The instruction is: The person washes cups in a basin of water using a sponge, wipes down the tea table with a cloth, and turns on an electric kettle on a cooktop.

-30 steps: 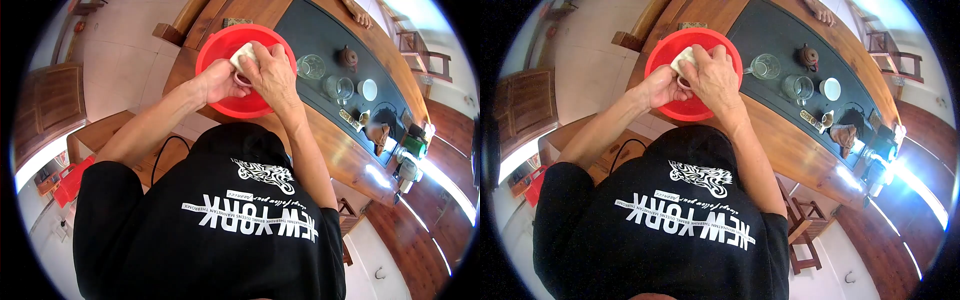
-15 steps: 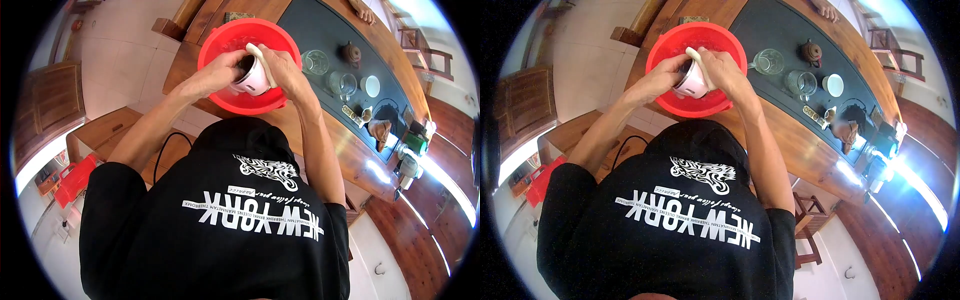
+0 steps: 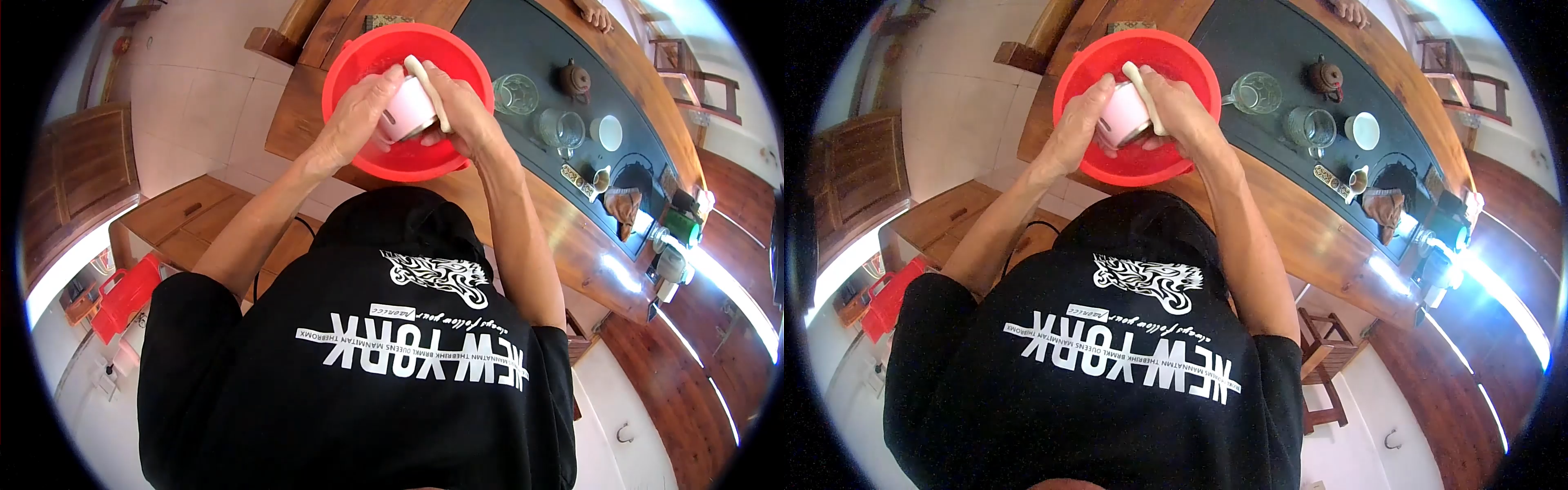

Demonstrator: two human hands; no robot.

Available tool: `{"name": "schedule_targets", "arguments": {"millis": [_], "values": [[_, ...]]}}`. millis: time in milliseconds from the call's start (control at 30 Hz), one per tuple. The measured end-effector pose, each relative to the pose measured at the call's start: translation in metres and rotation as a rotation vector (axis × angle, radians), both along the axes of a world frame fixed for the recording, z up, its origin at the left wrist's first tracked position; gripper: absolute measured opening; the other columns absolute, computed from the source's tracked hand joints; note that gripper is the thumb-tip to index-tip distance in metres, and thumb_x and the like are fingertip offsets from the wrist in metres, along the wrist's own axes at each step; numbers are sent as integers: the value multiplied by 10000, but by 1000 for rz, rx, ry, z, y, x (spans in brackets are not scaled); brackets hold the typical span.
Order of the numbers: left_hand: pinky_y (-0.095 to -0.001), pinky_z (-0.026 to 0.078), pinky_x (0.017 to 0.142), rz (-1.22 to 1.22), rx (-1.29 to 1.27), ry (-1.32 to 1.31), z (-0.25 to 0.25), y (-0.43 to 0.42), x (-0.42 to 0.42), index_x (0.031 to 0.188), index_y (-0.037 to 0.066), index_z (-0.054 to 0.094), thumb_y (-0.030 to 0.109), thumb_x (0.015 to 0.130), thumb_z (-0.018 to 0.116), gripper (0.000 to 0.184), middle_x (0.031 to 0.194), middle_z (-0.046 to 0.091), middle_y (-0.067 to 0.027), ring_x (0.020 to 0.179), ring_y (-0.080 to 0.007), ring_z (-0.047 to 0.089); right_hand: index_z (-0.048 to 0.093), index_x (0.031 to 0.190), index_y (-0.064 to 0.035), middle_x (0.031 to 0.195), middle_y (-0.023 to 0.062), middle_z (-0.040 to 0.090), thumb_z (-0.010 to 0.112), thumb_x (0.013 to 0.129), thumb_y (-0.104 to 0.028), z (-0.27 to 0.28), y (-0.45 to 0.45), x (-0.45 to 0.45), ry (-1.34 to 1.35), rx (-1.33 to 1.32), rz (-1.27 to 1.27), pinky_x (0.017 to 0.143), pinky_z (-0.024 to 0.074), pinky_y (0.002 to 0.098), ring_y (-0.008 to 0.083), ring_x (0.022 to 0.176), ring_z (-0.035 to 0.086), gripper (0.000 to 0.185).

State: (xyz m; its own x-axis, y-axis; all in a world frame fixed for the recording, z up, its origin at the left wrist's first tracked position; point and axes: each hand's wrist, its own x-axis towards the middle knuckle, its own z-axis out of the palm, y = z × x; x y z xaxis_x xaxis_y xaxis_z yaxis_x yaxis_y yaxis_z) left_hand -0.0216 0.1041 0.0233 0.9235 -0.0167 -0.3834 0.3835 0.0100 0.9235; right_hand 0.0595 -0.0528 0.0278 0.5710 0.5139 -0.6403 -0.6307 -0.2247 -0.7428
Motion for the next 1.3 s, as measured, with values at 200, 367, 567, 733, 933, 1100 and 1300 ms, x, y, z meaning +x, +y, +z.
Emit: {"name": "schedule_targets", "arguments": {"millis": [200, 367, 567, 733, 933, 1100, 1300], "values": [[-303, 491, 403, 108, -614, 306, -11, 10, 8, 1060, 83, 623, 579, 993, 347, 572, 803, 657, -67, 574, -167, 614, 627, 1082, -8, 806, 94, 652, 385, 1027, -448, -1, -6, -3, 25, 59, -27, 404, 461, 262, 142, 582, 600, 505], [-318, 482, 367, 217, -849, 367, -21, 15, 7, 1107, 165, 635, 555, 996, 378, 480, 825, 691, -34, 560, -166, 633, 610, 1137, -5, 877, 61, 632, 486, 1012, -406, -11, -13, -19, -210, 188, -154, 567, 510, 256, 120, 748, 613, 438], [-285, 406, 440, 245, -678, 455, -15, 11, 13, 1123, 138, 582, 555, 1017, 210, 569, 816, 623, -23, 586, -169, 549, 577, 1110, 81, 1106, 252, 594, 722, 837, -478, -23, -5, -23, -957, -47, 59, 878, 493, 401, 332, 1033, 606, 639], [-235, 347, 334, 139, -594, 358, -11, -5, 7, 1036, 103, 593, 562, 997, 324, 534, 710, 600, -35, 501, -131, 536, 588, 909, 52, 789, 213, 645, 673, 803, -630, -6, 0, -15, -942, -222, 119, 676, 522, 445, 344, 735, 671, 695], [-222, 274, 300, 193, -607, 458, -8, -6, 9, 945, 137, 580, 532, 1004, 325, 474, 627, 530, -7, 428, -103, 416, 594, 882, 69, 740, 214, 660, 554, 950, -500, -6, 0, -7, -873, -285, -21, 611, 516, 419, 319, 686, 679, 575], [-216, 291, 293, 181, -753, 439, -21, 2, 8, 1001, 141, 604, 535, 1003, 344, 472, 656, 576, -5, 444, -108, 482, 583, 1025, 73, 750, 205, 665, 629, 916, -457, -3, -7, -15, -818, -116, 35, 618, 533, 383, 282, 693, 688, 543], [-237, 402, 342, 221, -709, 417, -14, -2, 6, 1085, 131, 609, 548, 1002, 348, 499, 786, 651, -37, 539, -138, 593, 620, 900, 70, 669, 176, 633, 619, 916, -472, -13, -3, -17, -772, -129, -48, 633, 530, 383, 276, 656, 658, 542]]}}
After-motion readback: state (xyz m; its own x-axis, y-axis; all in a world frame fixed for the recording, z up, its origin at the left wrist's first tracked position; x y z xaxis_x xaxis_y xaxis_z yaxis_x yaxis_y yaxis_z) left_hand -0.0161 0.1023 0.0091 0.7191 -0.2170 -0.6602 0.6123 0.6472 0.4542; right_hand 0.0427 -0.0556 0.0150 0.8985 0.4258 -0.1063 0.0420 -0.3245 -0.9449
